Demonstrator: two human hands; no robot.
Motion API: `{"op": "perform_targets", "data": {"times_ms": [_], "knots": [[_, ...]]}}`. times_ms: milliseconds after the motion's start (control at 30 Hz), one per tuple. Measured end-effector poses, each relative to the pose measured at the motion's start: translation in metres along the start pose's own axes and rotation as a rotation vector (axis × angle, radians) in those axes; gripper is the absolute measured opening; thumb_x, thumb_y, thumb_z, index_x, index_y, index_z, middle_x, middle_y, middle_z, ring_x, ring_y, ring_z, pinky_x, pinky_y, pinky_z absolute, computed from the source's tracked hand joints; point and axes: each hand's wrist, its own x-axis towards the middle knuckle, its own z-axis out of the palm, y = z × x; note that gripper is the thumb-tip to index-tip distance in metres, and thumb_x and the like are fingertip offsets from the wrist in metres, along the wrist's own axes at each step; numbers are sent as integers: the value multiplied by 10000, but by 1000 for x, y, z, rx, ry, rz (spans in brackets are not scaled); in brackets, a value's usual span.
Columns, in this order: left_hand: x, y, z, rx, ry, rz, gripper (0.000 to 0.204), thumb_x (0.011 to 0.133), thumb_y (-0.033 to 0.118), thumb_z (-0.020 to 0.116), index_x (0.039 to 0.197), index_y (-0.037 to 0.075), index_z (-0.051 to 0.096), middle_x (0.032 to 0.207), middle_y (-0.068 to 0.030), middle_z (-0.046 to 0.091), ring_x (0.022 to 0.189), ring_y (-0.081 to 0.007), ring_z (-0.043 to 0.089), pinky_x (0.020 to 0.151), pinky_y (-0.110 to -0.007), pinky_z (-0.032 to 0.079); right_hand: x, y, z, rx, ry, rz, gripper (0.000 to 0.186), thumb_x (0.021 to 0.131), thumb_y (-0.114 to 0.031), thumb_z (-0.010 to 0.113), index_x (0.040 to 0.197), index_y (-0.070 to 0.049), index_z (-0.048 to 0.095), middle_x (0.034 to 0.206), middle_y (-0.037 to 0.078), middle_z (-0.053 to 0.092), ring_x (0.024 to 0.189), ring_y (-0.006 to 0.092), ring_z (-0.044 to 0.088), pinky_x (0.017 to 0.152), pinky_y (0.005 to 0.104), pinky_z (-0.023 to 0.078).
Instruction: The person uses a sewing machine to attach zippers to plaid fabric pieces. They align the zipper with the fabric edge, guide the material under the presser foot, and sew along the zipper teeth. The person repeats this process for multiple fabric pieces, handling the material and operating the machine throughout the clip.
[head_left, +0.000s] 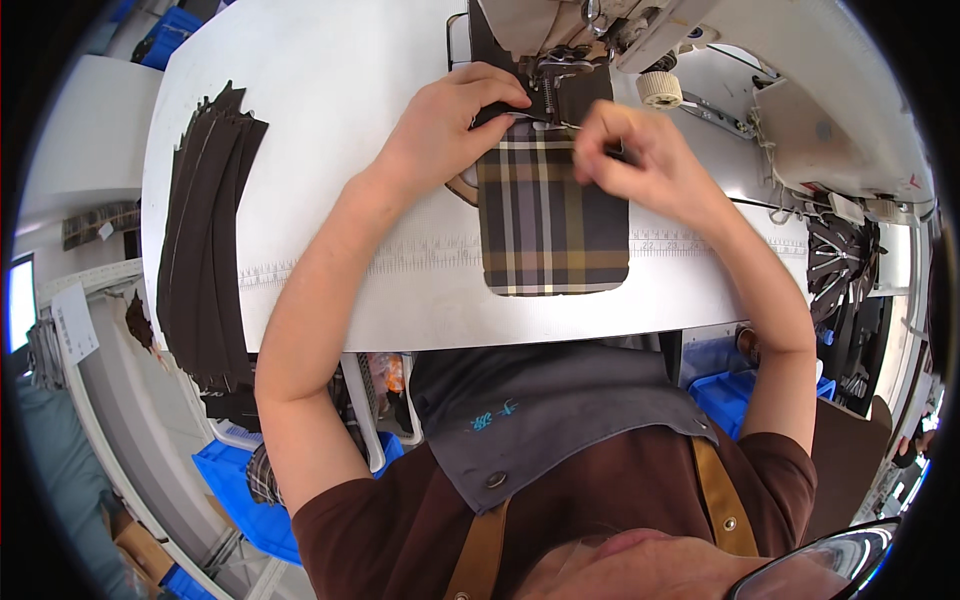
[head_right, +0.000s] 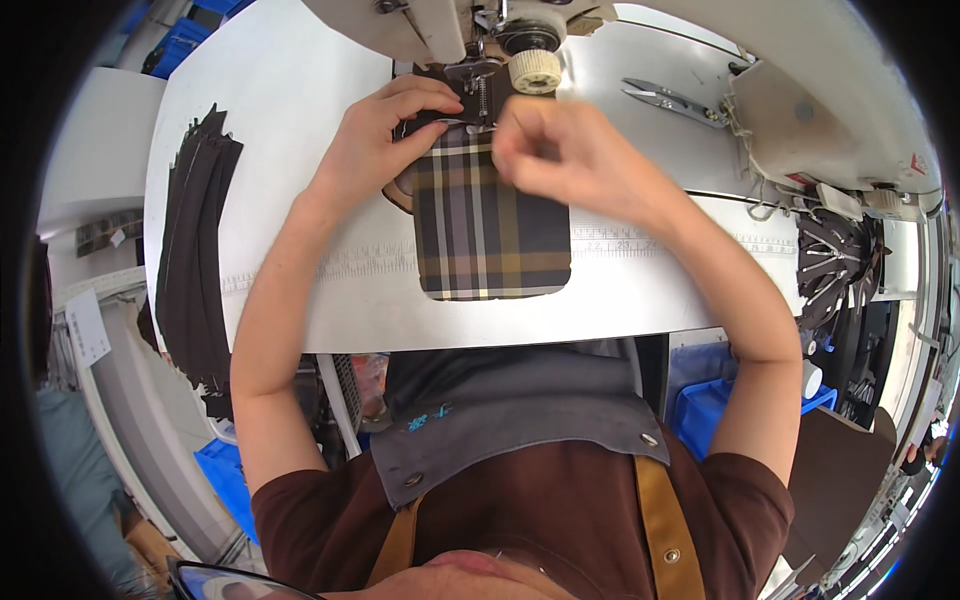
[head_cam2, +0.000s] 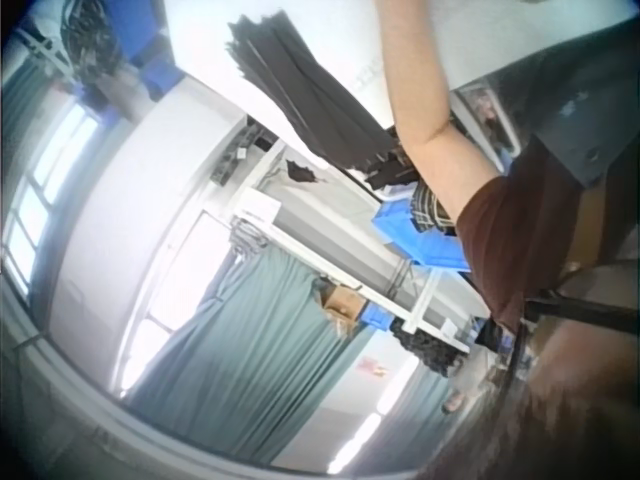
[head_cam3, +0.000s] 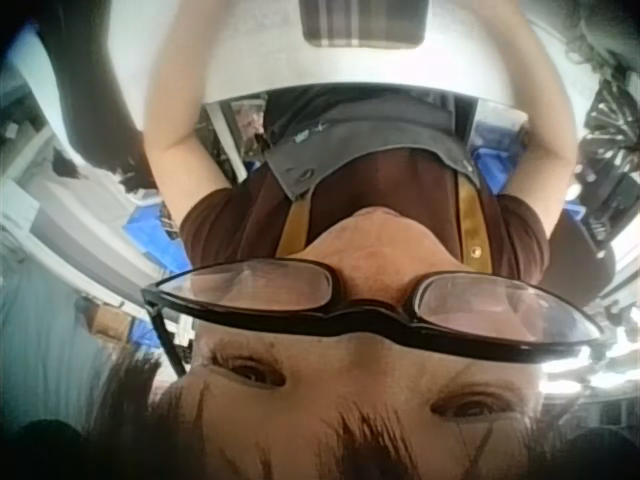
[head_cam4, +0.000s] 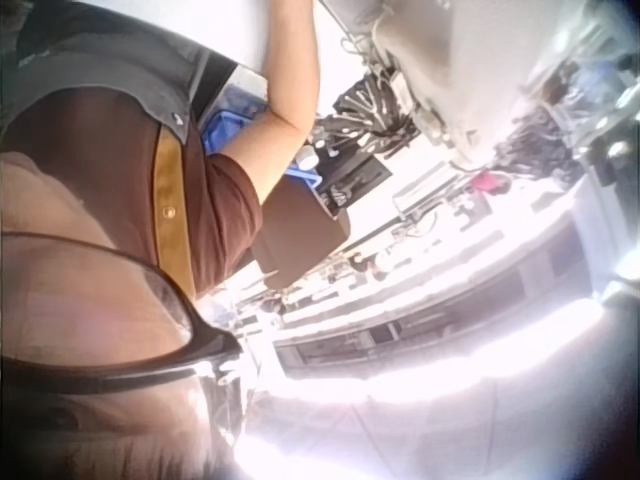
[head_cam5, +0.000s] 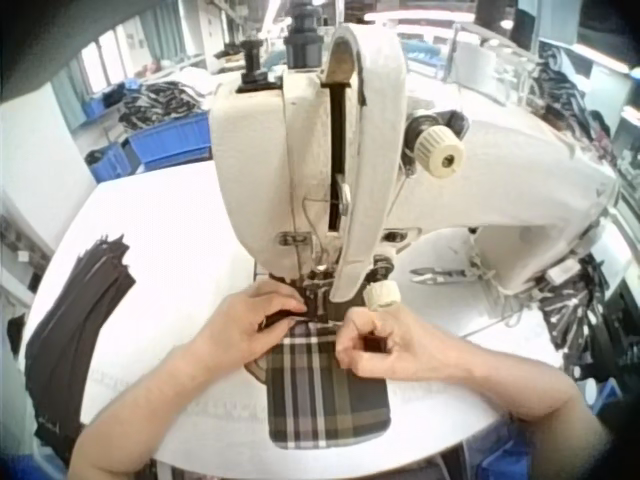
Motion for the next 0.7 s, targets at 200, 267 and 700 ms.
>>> {"op": "perform_targets", "data": {"times_ms": [200,267,700], "knots": [[-8,3,3,147,54,73,198,803,134,666,989,70,640,1026,-53,619,920,-248,610,792,-332,503,-55,-45,-35,-3,-453,508,113,847,-124,623,863,-14,647,629,38,617,518,121,583,498,276,443],[-5,7,5,210,61,106,217,787,131,701,986,64,647,1024,-47,626,920,-215,617,770,-316,504,-56,-17,-23,-376,-32,34,132,846,-116,629,930,-24,673,815,91,658,615,196,617,550,289,466],[1,3,19,272,234,214,91,782,123,662,820,41,650,823,-47,621,742,-231,612,661,-313,502,6,27,1,-794,203,-489,270,783,-121,651,1029,-8,646,1111,88,628,981,261,572,842,349,477]]}}
